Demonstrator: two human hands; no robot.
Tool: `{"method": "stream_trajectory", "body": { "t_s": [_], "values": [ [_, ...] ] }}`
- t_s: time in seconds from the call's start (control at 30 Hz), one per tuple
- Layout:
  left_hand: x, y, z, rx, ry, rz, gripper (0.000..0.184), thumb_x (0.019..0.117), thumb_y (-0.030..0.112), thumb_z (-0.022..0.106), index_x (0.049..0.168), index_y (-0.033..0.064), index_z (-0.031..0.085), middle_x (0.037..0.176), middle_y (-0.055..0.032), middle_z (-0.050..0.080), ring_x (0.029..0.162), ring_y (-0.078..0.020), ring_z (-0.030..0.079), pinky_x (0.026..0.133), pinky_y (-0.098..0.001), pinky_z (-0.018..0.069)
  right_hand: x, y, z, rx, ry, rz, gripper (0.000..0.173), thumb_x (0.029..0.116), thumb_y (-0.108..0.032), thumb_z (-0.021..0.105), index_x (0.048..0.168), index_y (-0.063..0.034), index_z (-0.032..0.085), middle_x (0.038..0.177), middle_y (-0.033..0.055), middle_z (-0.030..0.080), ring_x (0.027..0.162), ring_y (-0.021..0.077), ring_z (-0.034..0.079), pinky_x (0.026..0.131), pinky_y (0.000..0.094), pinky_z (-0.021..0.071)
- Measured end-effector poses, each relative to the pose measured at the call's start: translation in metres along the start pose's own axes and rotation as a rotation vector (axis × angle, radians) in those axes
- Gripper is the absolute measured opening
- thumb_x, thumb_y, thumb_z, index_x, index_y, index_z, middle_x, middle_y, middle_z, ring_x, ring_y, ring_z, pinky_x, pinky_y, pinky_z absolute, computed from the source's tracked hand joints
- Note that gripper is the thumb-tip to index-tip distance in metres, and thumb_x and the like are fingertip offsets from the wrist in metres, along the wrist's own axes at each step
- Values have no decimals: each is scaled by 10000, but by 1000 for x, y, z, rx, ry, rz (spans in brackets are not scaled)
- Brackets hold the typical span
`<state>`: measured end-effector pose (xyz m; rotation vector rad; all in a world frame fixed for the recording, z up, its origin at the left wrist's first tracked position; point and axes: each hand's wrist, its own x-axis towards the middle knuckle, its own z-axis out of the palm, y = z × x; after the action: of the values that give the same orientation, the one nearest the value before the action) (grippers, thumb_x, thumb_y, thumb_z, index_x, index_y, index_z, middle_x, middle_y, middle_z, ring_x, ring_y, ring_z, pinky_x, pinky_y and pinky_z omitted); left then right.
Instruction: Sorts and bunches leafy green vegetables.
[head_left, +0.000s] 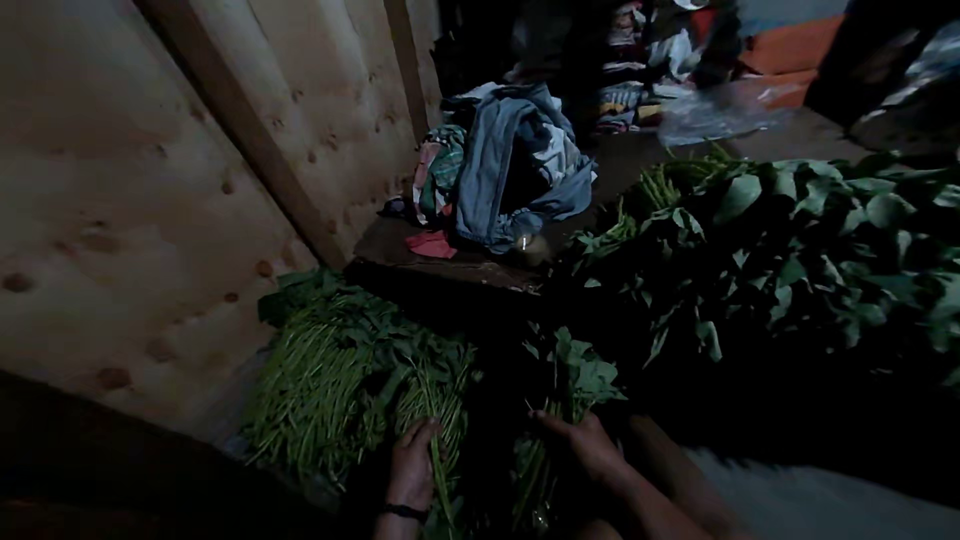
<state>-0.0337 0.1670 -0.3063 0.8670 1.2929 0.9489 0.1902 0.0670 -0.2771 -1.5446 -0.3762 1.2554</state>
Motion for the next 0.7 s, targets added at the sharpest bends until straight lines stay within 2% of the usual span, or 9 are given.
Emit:
{"method": "stream_trajectory", "body": {
  "t_s": [0.13,0.23,0.37,0.4,0.5,0.7],
  "values": [
    [-29,-3,5,-151,-59,17,110,1036,12,493,1057,-32,591,829,-71,676,623,-126,638,588,-260,570,-2,1,6,4,-63,-12,489,905,-200,800,1274,11,558,1038,138,728,918,227,736,821,394,629],
    [-43,-2,10,-196,-55,-48,64,1024,-4,508,1030,-17,570,835,-82,638,621,-147,627,583,-280,572,-5,-1,8,-10,-75,-29,482,883,-167,818,1254,14,569,1015,132,729,897,216,737,809,379,632],
    [-52,-6,25,-195,-10,-67,54,1003,-9,559,949,-14,560,766,-83,623,576,-143,614,545,-273,564,-6,-1,4,20,-77,-45,455,877,-104,813,1242,27,576,1017,141,727,896,218,737,812,372,632],
    [-53,-7,29,-195,0,-75,45,990,-9,585,951,-21,566,762,-88,624,577,-146,615,542,-275,563,-6,-2,4,20,-72,-45,438,874,-94,814,1225,28,583,1001,137,730,877,214,738,801,368,634],
    [-57,-6,38,-209,-21,-122,110,973,-18,621,1073,-51,589,833,-115,658,625,-158,639,561,-278,566,-7,-3,4,30,-54,-37,422,880,-84,804,1218,37,582,978,142,732,854,220,740,789,374,636],
    [-64,-3,54,-119,-99,-132,230,944,-38,665,1145,-64,557,875,-143,700,664,-173,684,572,-283,583,-4,0,0,6,-83,-37,436,880,-118,807,1225,31,586,1003,133,730,893,213,734,823,376,627]
  ]
}}
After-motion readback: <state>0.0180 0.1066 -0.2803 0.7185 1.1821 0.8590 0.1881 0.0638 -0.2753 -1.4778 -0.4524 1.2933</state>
